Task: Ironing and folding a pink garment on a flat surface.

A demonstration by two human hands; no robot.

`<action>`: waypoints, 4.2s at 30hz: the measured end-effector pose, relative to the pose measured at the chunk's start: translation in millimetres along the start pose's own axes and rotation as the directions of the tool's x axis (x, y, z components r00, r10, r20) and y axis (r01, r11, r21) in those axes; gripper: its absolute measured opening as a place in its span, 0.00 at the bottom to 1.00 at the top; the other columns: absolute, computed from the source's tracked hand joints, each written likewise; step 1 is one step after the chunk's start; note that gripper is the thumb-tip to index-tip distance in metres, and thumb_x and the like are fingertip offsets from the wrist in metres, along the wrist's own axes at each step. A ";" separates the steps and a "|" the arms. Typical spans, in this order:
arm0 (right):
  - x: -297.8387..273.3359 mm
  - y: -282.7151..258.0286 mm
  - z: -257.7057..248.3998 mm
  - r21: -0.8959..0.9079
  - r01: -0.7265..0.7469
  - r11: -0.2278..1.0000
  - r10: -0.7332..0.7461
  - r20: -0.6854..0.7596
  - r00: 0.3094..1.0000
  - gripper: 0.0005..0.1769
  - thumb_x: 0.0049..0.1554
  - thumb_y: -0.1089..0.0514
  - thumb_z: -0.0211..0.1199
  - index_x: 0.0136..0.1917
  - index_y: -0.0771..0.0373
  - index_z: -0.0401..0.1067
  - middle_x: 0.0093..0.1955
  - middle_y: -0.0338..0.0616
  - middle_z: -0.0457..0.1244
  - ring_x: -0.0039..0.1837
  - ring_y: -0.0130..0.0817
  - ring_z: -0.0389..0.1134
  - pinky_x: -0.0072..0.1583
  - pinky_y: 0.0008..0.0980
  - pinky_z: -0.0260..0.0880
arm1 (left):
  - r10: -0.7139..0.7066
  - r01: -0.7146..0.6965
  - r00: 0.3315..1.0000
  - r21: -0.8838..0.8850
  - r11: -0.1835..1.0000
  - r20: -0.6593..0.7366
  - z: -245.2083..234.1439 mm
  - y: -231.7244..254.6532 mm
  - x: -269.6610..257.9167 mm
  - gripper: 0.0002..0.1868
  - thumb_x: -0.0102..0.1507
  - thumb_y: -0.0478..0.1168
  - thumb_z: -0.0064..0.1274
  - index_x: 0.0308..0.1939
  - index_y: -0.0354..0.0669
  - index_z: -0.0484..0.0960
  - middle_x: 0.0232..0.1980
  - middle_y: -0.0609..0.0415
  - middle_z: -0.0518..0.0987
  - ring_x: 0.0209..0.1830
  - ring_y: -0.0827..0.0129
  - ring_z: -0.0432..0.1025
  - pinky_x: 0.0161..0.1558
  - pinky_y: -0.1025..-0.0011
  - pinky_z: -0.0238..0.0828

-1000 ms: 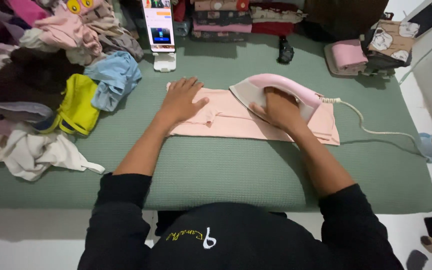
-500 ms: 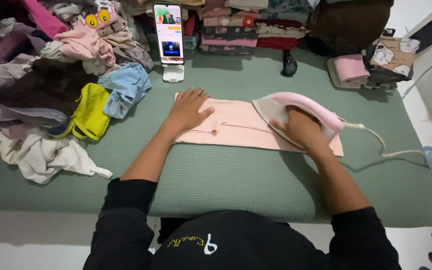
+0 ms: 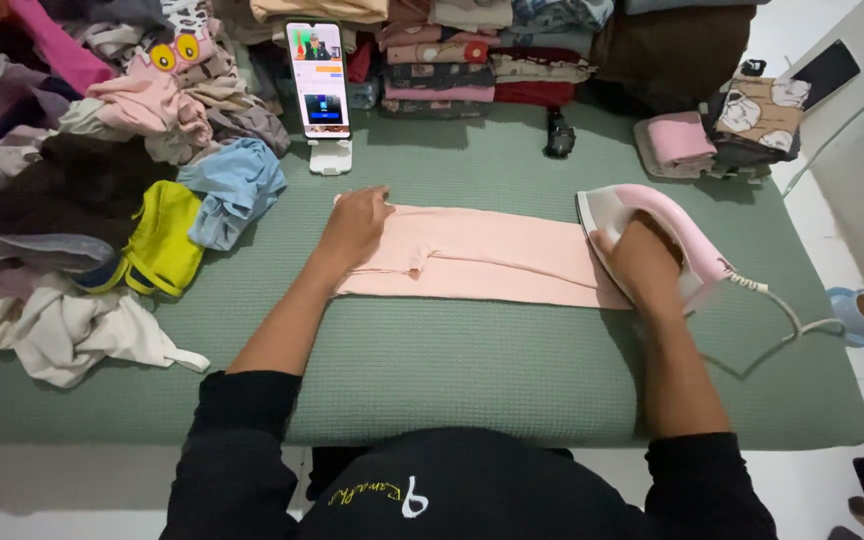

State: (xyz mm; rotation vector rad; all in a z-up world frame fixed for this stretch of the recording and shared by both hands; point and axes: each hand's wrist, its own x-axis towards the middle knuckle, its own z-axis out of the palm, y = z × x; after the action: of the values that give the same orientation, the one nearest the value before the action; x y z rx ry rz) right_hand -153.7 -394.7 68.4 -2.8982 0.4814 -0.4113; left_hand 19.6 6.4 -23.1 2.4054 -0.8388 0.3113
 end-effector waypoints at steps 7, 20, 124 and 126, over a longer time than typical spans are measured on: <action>-4.6 -5.2 -1.0 -0.029 -0.050 0.998 0.050 0.010 0.999 0.40 0.58 0.38 0.64 0.67 0.76 0.66 0.64 0.70 0.64 0.64 0.66 0.65 0.63 0.58 0.63 | 0.225 -0.226 0.958 0.019 0.974 -0.179 -3.3 -9.2 -1.0 0.16 0.59 0.36 0.57 0.45 0.26 0.84 0.49 0.32 0.83 0.49 0.41 0.77 0.52 0.54 0.74; -1.9 -2.8 3.8 -0.027 -0.044 0.999 0.043 -0.012 0.999 0.40 0.59 0.37 0.64 0.67 0.74 0.66 0.63 0.67 0.65 0.63 0.65 0.66 0.62 0.59 0.64 | 0.105 -0.189 0.903 -0.166 0.968 -0.417 -8.3 11.9 1.0 0.19 0.75 0.42 0.44 0.34 0.33 0.78 0.38 0.41 0.77 0.44 0.44 0.70 0.50 0.53 0.66; -7.0 35.0 8.6 0.048 -0.081 0.996 0.086 -0.113 0.990 0.43 0.57 0.40 0.66 0.68 0.81 0.64 0.64 0.74 0.62 0.64 0.69 0.64 0.64 0.58 0.62 | -0.055 0.066 0.994 -0.119 0.991 0.093 -31.0 36.6 -4.4 0.15 0.66 0.42 0.50 0.52 0.45 0.87 0.37 0.46 0.83 0.42 0.52 0.73 0.55 0.54 0.64; 9.8 32.4 9.2 0.028 -0.176 0.984 0.177 -0.029 0.984 0.41 0.58 0.39 0.64 0.68 0.77 0.65 0.65 0.72 0.63 0.65 0.68 0.64 0.65 0.60 0.62 | -0.056 0.066 0.996 -0.142 0.988 0.075 -31.8 36.6 -5.1 0.15 0.66 0.42 0.51 0.52 0.46 0.88 0.37 0.45 0.83 0.42 0.51 0.72 0.53 0.55 0.65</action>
State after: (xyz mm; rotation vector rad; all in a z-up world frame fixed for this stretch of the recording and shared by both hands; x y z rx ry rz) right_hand -151.4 -427.1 55.1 -2.7979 0.7264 -0.4329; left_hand -8.5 4.0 16.7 2.3128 -0.7893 0.1379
